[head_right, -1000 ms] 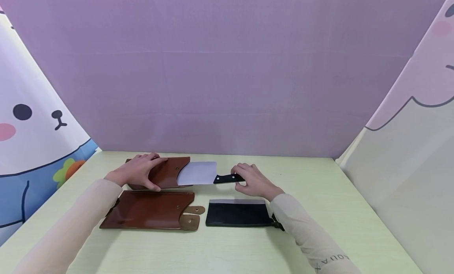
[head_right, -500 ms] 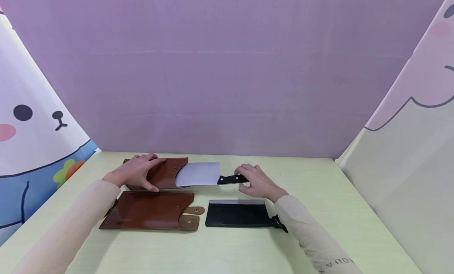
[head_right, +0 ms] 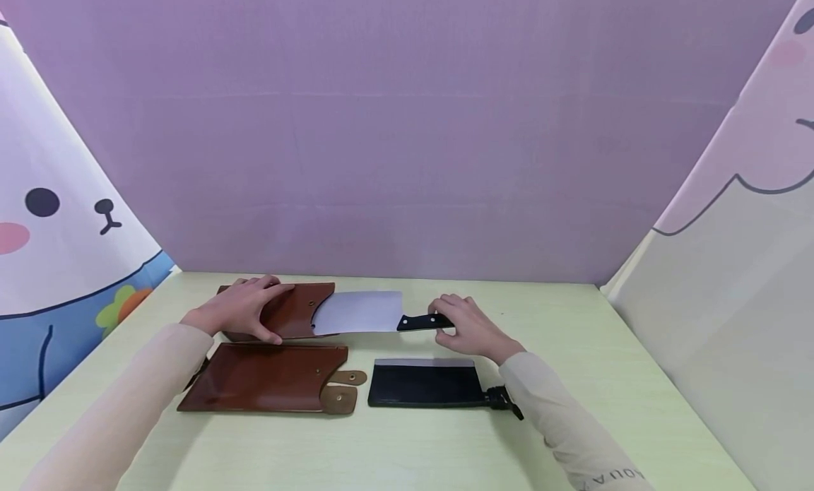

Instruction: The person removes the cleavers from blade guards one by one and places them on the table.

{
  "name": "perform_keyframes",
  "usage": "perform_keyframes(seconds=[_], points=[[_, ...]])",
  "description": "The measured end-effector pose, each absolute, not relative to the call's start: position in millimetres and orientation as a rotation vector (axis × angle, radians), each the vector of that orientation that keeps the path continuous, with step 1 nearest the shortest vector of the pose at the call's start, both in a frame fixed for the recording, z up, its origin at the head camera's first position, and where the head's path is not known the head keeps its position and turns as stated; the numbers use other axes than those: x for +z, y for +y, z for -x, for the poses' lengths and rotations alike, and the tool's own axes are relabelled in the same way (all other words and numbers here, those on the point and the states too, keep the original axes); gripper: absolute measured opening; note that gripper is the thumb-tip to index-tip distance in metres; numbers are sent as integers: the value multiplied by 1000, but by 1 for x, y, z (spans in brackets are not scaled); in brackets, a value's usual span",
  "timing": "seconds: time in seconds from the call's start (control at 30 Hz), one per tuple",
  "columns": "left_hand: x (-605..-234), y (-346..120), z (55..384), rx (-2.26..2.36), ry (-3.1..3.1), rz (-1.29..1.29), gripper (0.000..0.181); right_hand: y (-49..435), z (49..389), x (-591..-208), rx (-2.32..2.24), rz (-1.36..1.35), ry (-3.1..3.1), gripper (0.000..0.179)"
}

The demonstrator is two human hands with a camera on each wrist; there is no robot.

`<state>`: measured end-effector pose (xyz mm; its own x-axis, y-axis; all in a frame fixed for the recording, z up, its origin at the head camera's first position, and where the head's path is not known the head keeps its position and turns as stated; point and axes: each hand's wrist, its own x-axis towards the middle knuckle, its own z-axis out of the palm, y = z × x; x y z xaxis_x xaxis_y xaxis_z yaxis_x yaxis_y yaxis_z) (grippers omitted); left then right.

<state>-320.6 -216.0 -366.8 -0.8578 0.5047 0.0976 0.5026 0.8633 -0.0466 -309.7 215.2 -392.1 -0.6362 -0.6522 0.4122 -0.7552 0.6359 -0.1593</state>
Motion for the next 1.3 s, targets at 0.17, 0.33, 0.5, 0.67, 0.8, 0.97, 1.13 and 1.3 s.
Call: perform_keyframes(seconds=[0.17, 0.33, 0.5, 0.67, 0.8, 0.97, 1.13, 1.3], points=[[-367, -219, 322, 20, -2937, 786, 102, 219, 308, -391, 468, -1119, -2543, 28], [-368, -222, 322, 4, -2930, 789, 101, 222, 307, -390, 470, -1109, -2540, 29], [-366, -222, 320, 3, -2928, 795, 100, 226, 307, -390, 484, -1103, -2541, 28], [-366, -224, 320, 19, -2930, 790, 98, 229, 307, -390, 482, -1097, -2541, 28], [-367, -226, 320, 15, -2936, 779, 98, 231, 307, -390, 480, -1095, -2539, 27], [-368, -228, 321, 20, -2928, 781, 97, 234, 306, -388, 480, -1094, -2537, 28], [-369, -229, 321, 41, -2913, 794, 97, 239, 306, -389, 480, -1081, -2540, 28], [-370, -231, 321, 52, -2915, 789, 97, 246, 307, -391, 479, -1070, -2524, 30]])
